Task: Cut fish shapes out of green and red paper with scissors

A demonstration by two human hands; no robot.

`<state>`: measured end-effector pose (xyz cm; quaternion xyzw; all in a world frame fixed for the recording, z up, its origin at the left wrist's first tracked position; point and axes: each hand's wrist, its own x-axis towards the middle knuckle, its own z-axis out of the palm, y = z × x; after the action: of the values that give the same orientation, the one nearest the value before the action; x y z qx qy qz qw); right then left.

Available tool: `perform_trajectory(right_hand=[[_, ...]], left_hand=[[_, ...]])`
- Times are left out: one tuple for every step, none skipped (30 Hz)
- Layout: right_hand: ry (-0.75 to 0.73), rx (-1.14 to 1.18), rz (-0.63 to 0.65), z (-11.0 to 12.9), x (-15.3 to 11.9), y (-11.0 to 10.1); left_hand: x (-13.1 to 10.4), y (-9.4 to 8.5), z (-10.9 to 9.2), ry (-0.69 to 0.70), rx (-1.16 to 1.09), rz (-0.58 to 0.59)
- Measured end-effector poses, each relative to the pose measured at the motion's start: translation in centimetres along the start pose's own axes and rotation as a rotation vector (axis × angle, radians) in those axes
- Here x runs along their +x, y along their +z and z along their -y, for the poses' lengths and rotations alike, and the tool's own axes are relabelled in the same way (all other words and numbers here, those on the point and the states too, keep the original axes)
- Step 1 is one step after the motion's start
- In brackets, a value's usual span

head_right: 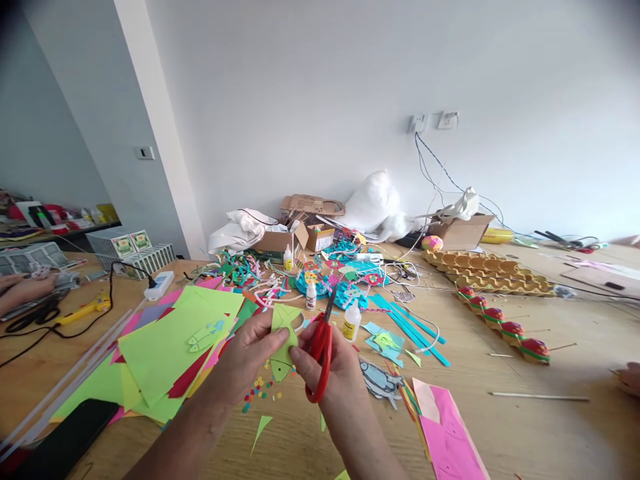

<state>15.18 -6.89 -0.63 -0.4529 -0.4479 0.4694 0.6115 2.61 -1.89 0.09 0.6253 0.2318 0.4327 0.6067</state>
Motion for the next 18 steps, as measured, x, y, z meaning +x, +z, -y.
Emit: perform_trajectory(right_hand=[[0.000, 0.000, 0.000, 0.0, 0.1, 0.1], [-0.001, -0.009, -0.001, 0.1, 0.3, 0.2], [-0.002, -0.025, -0.001, 0.1, 0.4, 0.2], [-0.001, -0.049, 0.000, 0.1, 0.5, 0.2], [0.003, -0.083, 0.009, 0.2, 0.5, 0.2], [0.004, -0.125, 0.019, 0.2, 0.5, 0.1], [-0.004, -0.175, 0.032, 0.2, 0.5, 0.0], [-0.019, -0.233, 0.050, 0.2, 0.3, -0.2], [-0.040, -0.299, 0.072, 0.2, 0.1, -0.4], [-0.068, -0.366, 0.100, 0.2, -0.1, -0.6], [-0.091, -0.430, 0.135, 0.1, -0.4, -0.9], [-0.103, -0.485, 0.175, 0.0, -0.7, -1.2], [-0.101, -0.522, 0.220, -0.1, -0.9, -1.5], [-0.086, -0.544, 0.251, -0.3, -1.2, -1.8], [-0.059, -0.543, 0.272, -0.4, -1.4, -2.0], [-0.043, -0.510, 0.263, -0.5, -1.6, -2.2], [-0.029, -0.456, 0.228, -0.5, -1.7, -2.2], [-0.021, -0.392, 0.169, -0.5, -1.7, -2.2]], left_hand=[[0.0, 0.0, 0.0, -0.002, 0.000, 0.006], [0.0, 0.0, -0.1, -0.003, 0.004, 0.008], [0.1, 0.0, -0.2, -0.001, 0.010, 0.010], [0.1, 0.0, -0.2, 0.005, 0.020, 0.012], [0.1, 0.0, -0.3, 0.014, 0.031, 0.011], [0.1, -0.1, -0.4, 0.021, 0.040, 0.010], [0.1, -0.1, -0.5, 0.024, 0.045, 0.010], [0.1, -0.2, -0.6, 0.022, 0.044, 0.007], [0.0, -0.2, -0.6, 0.016, 0.036, 0.005], [0.0, -0.3, -0.7, 0.009, 0.022, 0.003], [0.0, -0.4, -0.8, 0.004, 0.003, 0.004], [-0.1, -0.5, -0.8, -0.001, -0.019, 0.007], [-0.1, -0.5, -0.9, -0.005, -0.042, 0.010], [-0.1, -0.6, -0.9, -0.009, -0.060, 0.013], [-0.1, -0.6, -0.9, -0.012, -0.072, 0.018], [-0.1, -0.6, -1.0, -0.015, -0.076, 0.018], [-0.1, -0.6, -0.9, -0.017, -0.075, 0.019], [-0.2, -0.5, -0.9, -0.019, -0.071, 0.020]])
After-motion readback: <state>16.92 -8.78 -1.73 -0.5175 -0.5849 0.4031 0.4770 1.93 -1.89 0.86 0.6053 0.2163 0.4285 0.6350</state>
